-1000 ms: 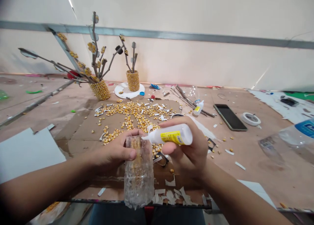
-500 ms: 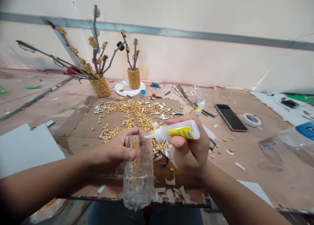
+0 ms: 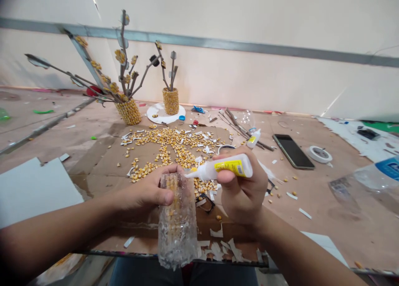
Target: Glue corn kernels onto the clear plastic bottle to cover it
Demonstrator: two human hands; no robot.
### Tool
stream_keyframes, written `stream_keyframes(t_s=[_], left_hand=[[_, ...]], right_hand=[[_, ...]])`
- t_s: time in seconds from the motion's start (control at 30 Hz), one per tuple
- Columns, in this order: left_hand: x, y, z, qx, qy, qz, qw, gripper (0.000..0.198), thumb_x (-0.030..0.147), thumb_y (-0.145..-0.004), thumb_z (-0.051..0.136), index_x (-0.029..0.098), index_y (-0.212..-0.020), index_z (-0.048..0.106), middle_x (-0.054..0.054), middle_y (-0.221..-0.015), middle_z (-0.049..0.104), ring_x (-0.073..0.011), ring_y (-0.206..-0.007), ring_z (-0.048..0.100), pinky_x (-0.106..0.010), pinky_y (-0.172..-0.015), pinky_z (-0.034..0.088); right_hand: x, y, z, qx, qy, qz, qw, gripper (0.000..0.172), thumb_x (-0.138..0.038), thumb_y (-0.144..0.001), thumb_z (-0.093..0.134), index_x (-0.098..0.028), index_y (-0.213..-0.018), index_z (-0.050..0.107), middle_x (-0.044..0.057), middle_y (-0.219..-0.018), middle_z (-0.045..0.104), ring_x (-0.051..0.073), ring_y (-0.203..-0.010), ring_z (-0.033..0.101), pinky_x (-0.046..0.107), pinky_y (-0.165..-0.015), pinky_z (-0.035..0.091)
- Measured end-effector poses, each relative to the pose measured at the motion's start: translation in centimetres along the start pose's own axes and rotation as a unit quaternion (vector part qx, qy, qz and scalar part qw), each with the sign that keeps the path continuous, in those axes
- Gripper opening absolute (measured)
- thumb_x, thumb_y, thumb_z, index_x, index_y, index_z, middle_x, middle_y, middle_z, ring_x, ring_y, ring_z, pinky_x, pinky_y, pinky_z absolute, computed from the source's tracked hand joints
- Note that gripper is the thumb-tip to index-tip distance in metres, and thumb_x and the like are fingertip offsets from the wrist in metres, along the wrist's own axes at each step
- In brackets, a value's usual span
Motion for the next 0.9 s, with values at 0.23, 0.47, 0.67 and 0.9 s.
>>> stream_keyframes(t_s=[0.23,0.47,0.67,0.9], left_hand=[[-0.1,-0.2,-0.2,0.005,0.008,0.0,1.0,0.079,0.056,-0.049,0.105,0.019,-0.102,0.06,-0.003,-0.091,0.071,-0.0184,-0.081,0.067,-0.029,-0.076,0.049],[-0.1,-0.1,-0.3,0.013,0.002,0.005,1.0,0.081,0.059,-0.049,0.104,0.018,-0.104,0.06,-0.004,-0.094,0.071,-0.0191,-0.083,0.067,-0.03,-0.077,0.05],[0.1,-0.2,-0.3,0.004,0.003,0.012,1.0,0.077,0.057,-0.051,0.104,0.019,-0.101,0.06,-0.002,-0.09,0.07,-0.0172,-0.08,0.066,-0.028,-0.075,0.049],[0.3,-0.3,-0.4,0.009,-0.005,0.023,1.0,0.077,0.06,-0.052,0.103,0.018,-0.101,0.062,-0.002,-0.088,0.068,-0.0183,-0.079,0.065,-0.029,-0.075,0.048]], right_hand=[[1.3,-0.6,0.2,-0.003,-0.055,0.1,0.993,0.052,-0.074,-0.088,0.073,-0.023,-0.091,0.074,0.002,-0.069,0.06,0.013,-0.049,0.049,0.028,-0.04,0.038],[1.5,-0.4,-0.1,0.012,-0.034,0.112,0.993,0.029,-0.051,-0.087,0.085,-0.024,-0.083,0.073,0.0,-0.072,0.064,0.012,-0.052,0.052,0.025,-0.042,0.04],[2.3,-0.2,0.4,-0.027,-0.064,0.164,0.984,0.028,-0.049,-0.093,0.078,-0.021,-0.09,0.074,-0.001,-0.068,0.063,0.011,-0.052,0.053,0.023,-0.044,0.042],[2.7,-0.6,1.0,-0.031,-0.056,0.183,0.981,0.044,-0.061,-0.086,0.084,-0.019,-0.083,0.074,-0.002,-0.062,0.063,0.009,-0.048,0.056,0.019,-0.043,0.044]])
Point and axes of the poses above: each hand's wrist, its own y-axis away from the middle knuckle, its own z-axis out of the palm, x = y × z, the point moved 8 cm from there along -y, towards the middle knuckle
